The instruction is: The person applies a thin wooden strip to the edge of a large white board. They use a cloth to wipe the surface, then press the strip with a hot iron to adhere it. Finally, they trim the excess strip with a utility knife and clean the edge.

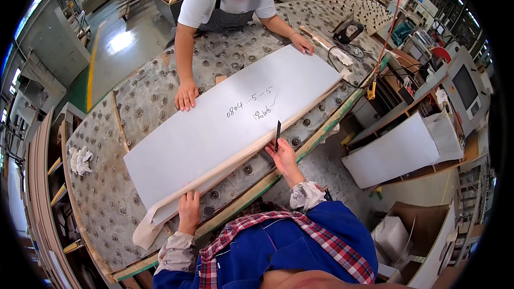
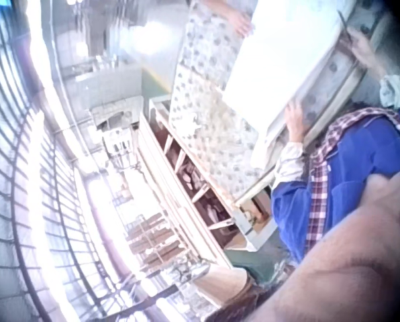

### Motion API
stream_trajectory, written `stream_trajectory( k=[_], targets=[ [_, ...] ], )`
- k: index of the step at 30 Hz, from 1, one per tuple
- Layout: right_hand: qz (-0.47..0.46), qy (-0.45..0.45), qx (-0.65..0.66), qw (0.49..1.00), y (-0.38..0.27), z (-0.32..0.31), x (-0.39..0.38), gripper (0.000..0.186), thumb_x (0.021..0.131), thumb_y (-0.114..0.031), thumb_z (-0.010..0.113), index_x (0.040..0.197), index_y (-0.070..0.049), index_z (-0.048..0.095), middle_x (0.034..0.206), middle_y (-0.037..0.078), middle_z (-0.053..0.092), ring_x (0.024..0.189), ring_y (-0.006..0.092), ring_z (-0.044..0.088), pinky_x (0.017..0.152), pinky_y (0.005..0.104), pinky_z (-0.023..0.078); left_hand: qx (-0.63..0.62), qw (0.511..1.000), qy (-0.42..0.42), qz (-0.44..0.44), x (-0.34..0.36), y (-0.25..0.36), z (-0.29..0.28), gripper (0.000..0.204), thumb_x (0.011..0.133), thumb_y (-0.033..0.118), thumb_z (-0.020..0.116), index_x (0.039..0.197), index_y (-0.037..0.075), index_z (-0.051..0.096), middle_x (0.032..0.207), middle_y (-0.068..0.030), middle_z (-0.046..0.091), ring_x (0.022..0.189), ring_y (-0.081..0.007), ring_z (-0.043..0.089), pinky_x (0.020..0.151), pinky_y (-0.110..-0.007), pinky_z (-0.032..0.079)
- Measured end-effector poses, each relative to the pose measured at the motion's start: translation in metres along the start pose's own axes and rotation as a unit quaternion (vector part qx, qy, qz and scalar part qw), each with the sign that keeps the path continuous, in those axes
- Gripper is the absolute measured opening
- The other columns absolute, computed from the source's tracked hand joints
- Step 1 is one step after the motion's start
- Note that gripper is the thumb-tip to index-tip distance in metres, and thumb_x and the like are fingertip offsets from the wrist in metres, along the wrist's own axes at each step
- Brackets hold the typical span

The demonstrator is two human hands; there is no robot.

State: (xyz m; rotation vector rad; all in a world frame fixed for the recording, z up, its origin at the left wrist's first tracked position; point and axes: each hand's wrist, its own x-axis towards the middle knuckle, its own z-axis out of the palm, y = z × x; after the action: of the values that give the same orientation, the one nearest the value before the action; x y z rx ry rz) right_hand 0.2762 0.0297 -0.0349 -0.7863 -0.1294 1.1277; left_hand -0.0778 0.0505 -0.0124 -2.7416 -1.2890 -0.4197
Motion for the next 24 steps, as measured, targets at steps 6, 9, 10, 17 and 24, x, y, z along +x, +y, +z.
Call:
stream_trajectory(
  k=[6,9,10,17,24],
  targets=[
    [-0.039,-0.059,0.020,0.997,-0.038,0.042,-0.037,0.012,0.095,-0.015,0.041,0.102,-0.007,0.047,0.103,0.004,0.055,0.099,0.0159,0.052,0.088,0.0353,0.045,-0.076,0.995,-0.057,0.018,0.014,-0.010,-0.082,0.029,0.061,0.002,0.057,0.090,0.006,0.055,0.088,-0.0095,0.060,0.075,-0.0280,0.058,0.061,-0.039,0.047],
    [-0.098,-0.090,0.000,0.991,-0.053,0.070,-0.048,0.013,0.095,-0.014,0.041,0.103,-0.006,0.046,0.104,0.005,0.054,0.102,0.0157,0.052,0.089,0.0345,0.045,-0.158,0.986,-0.036,0.027,0.030,-0.017,-0.127,0.034,0.056,0.002,0.059,0.090,0.004,0.056,0.084,-0.0118,0.062,0.070,-0.0293,0.059,0.062,-0.037,0.048],
    [-0.114,-0.097,0.006,0.989,-0.056,0.079,-0.049,0.013,0.095,-0.013,0.042,0.104,-0.005,0.047,0.104,0.005,0.053,0.101,0.0155,0.052,0.090,0.0343,0.045,-0.170,0.984,-0.031,0.034,0.037,-0.020,-0.139,0.035,0.056,0.003,0.059,0.091,0.004,0.057,0.085,-0.0127,0.063,0.070,-0.0301,0.060,0.063,-0.037,0.049],
    [-0.226,-0.151,-0.089,0.958,-0.049,0.132,-0.031,0.017,0.095,-0.014,0.042,0.109,-0.004,0.045,0.126,0.008,0.044,0.115,0.0162,0.045,0.098,0.0351,0.038,-0.233,0.969,-0.075,-0.018,0.083,-0.055,-0.200,0.032,0.056,0.004,0.059,0.086,-0.002,0.062,0.066,-0.0200,0.058,0.058,-0.0278,0.061,0.058,-0.031,0.048],
    [-0.282,-0.234,-0.132,0.921,-0.058,0.171,0.005,0.014,0.093,-0.012,0.046,0.105,-0.005,0.050,0.141,0.010,0.030,0.111,0.0081,0.042,0.096,0.0251,0.031,-0.360,0.925,-0.060,-0.107,0.124,-0.092,-0.216,0.030,0.053,0.003,0.061,0.081,-0.005,0.056,0.060,-0.0082,0.056,0.055,-0.0090,0.053,0.049,-0.025,0.041]
  ],
)
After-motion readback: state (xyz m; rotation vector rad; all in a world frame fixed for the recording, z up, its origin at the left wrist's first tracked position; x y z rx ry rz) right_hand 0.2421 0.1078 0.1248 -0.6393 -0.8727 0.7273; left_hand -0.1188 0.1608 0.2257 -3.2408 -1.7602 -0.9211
